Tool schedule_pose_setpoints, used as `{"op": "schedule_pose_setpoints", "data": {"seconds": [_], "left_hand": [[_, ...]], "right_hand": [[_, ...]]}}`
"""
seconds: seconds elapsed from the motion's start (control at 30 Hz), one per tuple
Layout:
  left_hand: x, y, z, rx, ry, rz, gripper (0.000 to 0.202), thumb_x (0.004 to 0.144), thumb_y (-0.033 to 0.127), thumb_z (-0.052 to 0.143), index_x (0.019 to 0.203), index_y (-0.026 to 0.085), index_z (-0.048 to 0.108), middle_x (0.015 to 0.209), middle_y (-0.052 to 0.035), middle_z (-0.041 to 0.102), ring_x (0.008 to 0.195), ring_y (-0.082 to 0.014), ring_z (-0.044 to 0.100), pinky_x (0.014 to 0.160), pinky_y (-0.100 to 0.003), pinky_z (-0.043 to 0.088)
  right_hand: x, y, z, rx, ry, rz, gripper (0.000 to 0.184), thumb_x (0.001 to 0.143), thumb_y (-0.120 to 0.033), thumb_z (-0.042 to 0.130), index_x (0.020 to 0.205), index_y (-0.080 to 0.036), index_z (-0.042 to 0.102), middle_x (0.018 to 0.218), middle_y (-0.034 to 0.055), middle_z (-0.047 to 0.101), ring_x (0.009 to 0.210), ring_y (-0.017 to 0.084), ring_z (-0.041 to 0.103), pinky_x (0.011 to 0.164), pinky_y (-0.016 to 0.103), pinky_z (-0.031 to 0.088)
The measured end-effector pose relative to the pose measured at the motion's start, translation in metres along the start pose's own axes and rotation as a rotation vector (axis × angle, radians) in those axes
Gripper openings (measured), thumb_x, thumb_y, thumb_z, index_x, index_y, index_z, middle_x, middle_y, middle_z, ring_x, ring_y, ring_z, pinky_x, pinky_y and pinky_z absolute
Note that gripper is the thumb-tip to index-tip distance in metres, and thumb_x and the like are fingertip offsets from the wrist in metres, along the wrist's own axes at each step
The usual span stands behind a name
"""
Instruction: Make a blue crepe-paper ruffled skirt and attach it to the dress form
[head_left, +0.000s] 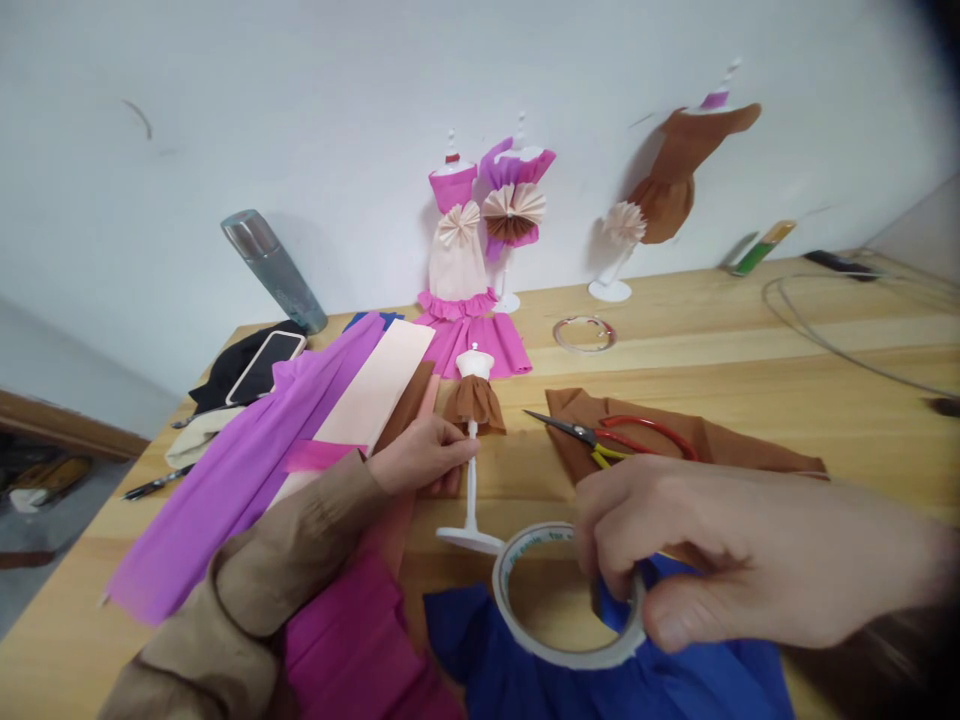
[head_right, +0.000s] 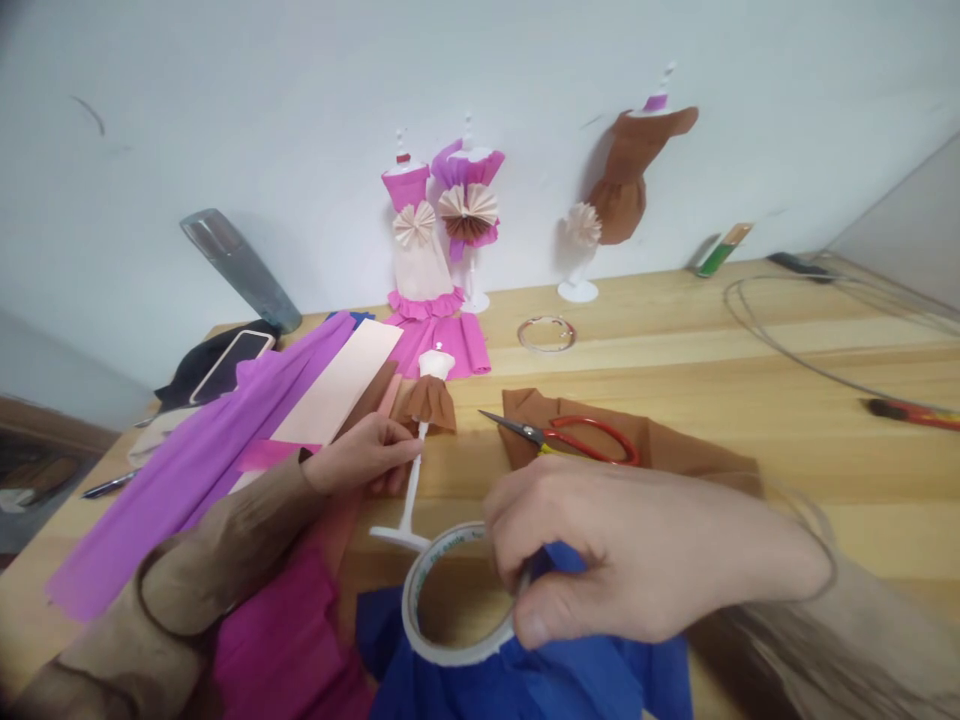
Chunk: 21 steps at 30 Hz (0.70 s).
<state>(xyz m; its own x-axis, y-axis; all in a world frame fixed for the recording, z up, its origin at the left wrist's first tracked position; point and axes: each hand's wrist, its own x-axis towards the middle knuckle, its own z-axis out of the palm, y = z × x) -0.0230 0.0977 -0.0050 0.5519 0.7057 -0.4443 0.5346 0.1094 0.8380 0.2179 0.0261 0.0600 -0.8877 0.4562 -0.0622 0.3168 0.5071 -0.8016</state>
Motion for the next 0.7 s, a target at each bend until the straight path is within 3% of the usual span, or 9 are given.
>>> {"op": "schedule_pose_setpoints", "data": {"seconds": [0.1,0.2,0.33,0.4,0.47,0.6,0.7], "left_hand": [[-0.004,0.001,-0.002,0.151,-0.039,-0.014,0.047,0.087,0.041,0.048,0.049,0.014,0.051,0.045,0.0002,0.055,0.035,-0.0061,0.045,0.036,-0.017,0.033],[-0.011,0.005,-0.01,0.205,-0.113,0.047,0.043,0.085,0.04,0.052,0.051,0.015,0.052,0.047,0.0002,0.055,0.04,-0.0075,0.048,0.041,-0.018,0.037],[-0.021,0.015,-0.02,0.153,-0.392,0.143,0.029,0.083,0.032,0.057,0.062,0.013,0.059,0.053,-0.0002,0.058,0.048,-0.0081,0.051,0.05,-0.018,0.043],[-0.026,0.02,-0.02,0.149,-0.472,0.148,0.02,0.083,0.027,0.056,0.072,0.012,0.063,0.058,-0.0007,0.06,0.05,-0.0081,0.052,0.051,-0.018,0.045],[-0.03,0.023,-0.015,0.186,-0.429,0.17,0.018,0.084,0.024,0.054,0.079,0.011,0.065,0.061,-0.001,0.061,0.05,-0.0077,0.051,0.051,-0.018,0.043],[-0.035,0.026,-0.001,0.36,-0.125,0.356,0.019,0.086,0.021,0.055,0.085,0.01,0.069,0.068,-0.0026,0.064,0.062,-0.0092,0.054,0.061,-0.019,0.043],[-0.039,0.027,0.008,0.343,-0.088,0.433,0.021,0.087,0.022,0.055,0.096,0.01,0.069,0.081,-0.006,0.069,0.074,-0.013,0.059,0.07,-0.022,0.045]], "right_hand": [[-0.005,-0.002,-0.004,0.082,0.011,0.013,0.057,0.091,-0.059,0.037,0.082,-0.014,0.07,0.079,0.0093,0.068,0.075,0.014,0.061,0.069,0.025,0.046],[-0.01,-0.003,-0.01,0.1,0.035,0.044,0.058,0.09,-0.063,0.034,0.082,-0.018,0.069,0.082,0.0072,0.067,0.075,0.013,0.06,0.07,0.024,0.046],[-0.018,0.002,-0.022,0.072,0.132,0.06,0.052,0.09,-0.061,0.038,0.081,-0.02,0.067,0.085,0.0055,0.066,0.074,0.012,0.06,0.071,0.024,0.046],[-0.023,0.006,-0.027,0.083,0.179,0.026,0.045,0.091,-0.057,0.042,0.085,-0.021,0.067,0.086,0.0053,0.066,0.073,0.012,0.06,0.067,0.023,0.045],[-0.027,0.01,-0.03,0.126,0.201,-0.032,0.036,0.091,-0.052,0.048,0.088,-0.021,0.067,0.087,0.0054,0.066,0.071,0.012,0.06,0.064,0.023,0.045],[-0.032,0.012,-0.03,0.155,0.186,-0.044,0.028,0.09,-0.046,0.052,0.091,-0.022,0.067,0.09,0.0067,0.066,0.079,0.015,0.063,0.072,0.027,0.048],[-0.031,0.011,-0.027,0.114,0.195,-0.04,0.026,0.091,-0.046,0.051,0.095,-0.025,0.066,0.093,0.0068,0.066,0.08,0.015,0.064,0.071,0.026,0.049]]}}
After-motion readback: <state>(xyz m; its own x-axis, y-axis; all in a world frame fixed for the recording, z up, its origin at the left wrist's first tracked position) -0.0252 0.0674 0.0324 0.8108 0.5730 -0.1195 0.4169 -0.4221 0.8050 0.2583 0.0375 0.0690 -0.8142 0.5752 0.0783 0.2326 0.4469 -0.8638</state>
